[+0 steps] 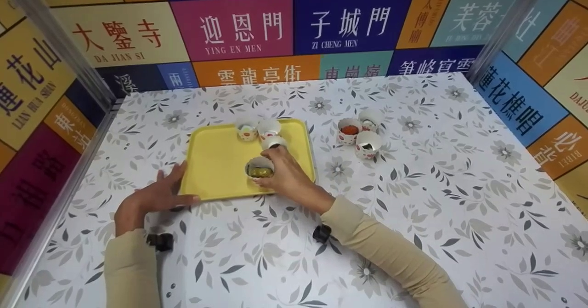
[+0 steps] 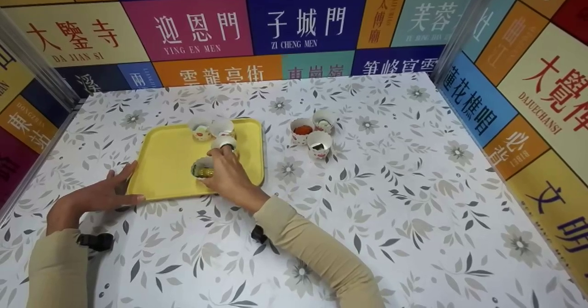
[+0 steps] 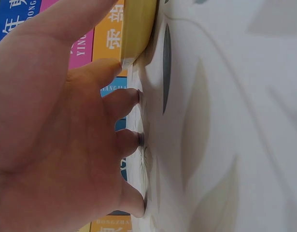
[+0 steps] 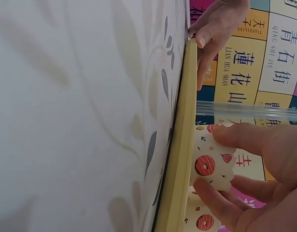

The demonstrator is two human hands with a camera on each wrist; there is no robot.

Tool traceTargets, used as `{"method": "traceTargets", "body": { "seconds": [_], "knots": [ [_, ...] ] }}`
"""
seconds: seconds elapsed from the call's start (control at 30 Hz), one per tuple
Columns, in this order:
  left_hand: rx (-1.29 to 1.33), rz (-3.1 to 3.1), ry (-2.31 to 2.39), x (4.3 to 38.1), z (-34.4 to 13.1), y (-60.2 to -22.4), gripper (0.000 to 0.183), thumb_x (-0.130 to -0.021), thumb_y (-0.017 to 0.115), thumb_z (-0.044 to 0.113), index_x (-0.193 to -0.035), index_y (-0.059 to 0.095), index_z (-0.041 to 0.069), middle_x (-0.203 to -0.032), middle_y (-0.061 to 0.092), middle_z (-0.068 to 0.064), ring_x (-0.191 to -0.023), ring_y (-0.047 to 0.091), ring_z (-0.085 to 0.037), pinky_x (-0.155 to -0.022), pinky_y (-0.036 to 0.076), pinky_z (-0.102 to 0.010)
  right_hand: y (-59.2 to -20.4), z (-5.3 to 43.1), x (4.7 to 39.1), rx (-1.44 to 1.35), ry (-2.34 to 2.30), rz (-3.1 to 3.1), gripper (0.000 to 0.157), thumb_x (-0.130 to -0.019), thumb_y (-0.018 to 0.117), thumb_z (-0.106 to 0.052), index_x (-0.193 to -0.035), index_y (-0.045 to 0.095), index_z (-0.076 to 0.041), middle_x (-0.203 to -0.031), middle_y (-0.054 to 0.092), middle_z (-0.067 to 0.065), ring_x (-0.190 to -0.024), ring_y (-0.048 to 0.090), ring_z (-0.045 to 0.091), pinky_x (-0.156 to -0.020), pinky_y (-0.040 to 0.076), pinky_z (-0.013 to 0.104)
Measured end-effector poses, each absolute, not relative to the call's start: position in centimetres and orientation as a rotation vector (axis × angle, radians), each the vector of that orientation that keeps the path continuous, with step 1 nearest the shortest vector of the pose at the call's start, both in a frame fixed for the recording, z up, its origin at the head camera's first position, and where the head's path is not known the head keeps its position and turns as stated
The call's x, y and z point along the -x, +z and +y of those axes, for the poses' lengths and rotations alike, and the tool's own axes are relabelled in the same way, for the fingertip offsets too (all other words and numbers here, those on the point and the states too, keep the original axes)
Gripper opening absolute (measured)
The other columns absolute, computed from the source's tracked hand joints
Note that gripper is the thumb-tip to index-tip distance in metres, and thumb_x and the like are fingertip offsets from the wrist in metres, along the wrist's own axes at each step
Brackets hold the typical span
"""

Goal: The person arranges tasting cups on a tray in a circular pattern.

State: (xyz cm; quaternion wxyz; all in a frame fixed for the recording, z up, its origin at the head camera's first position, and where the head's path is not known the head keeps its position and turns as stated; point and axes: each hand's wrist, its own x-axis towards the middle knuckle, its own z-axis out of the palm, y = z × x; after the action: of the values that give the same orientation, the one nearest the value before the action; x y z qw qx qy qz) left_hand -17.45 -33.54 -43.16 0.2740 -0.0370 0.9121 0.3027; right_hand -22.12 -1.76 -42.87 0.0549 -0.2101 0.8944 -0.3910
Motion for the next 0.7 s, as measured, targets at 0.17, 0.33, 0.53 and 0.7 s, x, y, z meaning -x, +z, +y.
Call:
{"method": "traceTargets", "body": {
  "seconds": [0.17,0.33,0.53,0.7],
  "knots": [
    [0.094,2.464,0.814,17.43,-33.61,-43.24,0.123,-0.076,0.071,0.071,-0.159,-0.013,0.035,-0.167,-0.023,-0.006,-0.148,-0.030,-0.045,-0.109,-0.009,-0.081,-42.75,-1.59,22.05,0.612,-1.240,2.728,0.066,-0.081,0.083,-0.010,-0.138,0.051,-0.004,-0.133,0.052,0.017,-0.120,0.057,0.030,-0.105,0.050,0.042],
    [0.089,2.465,0.815,17.47,-33.66,-43.19,0.123,-0.076,0.071,0.071,-0.158,-0.013,0.036,-0.167,-0.022,-0.005,-0.148,-0.030,-0.045,-0.109,-0.010,-0.081,-42.82,-1.55,22.17,0.595,-1.309,2.736,0.063,-0.080,0.080,0.000,-0.136,0.052,-0.003,-0.129,0.051,0.017,-0.115,0.058,0.030,-0.101,0.052,0.040],
    [0.090,2.465,0.821,17.40,-33.74,-43.28,0.123,-0.077,0.072,0.069,-0.159,-0.013,0.034,-0.167,-0.022,-0.008,-0.148,-0.029,-0.045,-0.110,-0.009,-0.080,-43.03,-1.80,22.26,0.567,-1.363,2.730,0.062,-0.077,0.080,0.002,-0.133,0.053,-0.001,-0.123,0.051,0.017,-0.109,0.059,0.028,-0.098,0.053,0.038],
    [0.092,2.467,0.821,17.43,-33.69,-43.30,0.124,-0.076,0.072,0.070,-0.159,-0.012,0.033,-0.167,-0.022,-0.010,-0.149,-0.028,-0.046,-0.111,-0.005,-0.080,-42.85,-1.79,22.24,0.564,-1.381,2.716,0.063,-0.076,0.080,0.003,-0.133,0.053,-0.002,-0.122,0.052,0.016,-0.105,0.059,0.027,-0.096,0.054,0.037]
  ]
}}
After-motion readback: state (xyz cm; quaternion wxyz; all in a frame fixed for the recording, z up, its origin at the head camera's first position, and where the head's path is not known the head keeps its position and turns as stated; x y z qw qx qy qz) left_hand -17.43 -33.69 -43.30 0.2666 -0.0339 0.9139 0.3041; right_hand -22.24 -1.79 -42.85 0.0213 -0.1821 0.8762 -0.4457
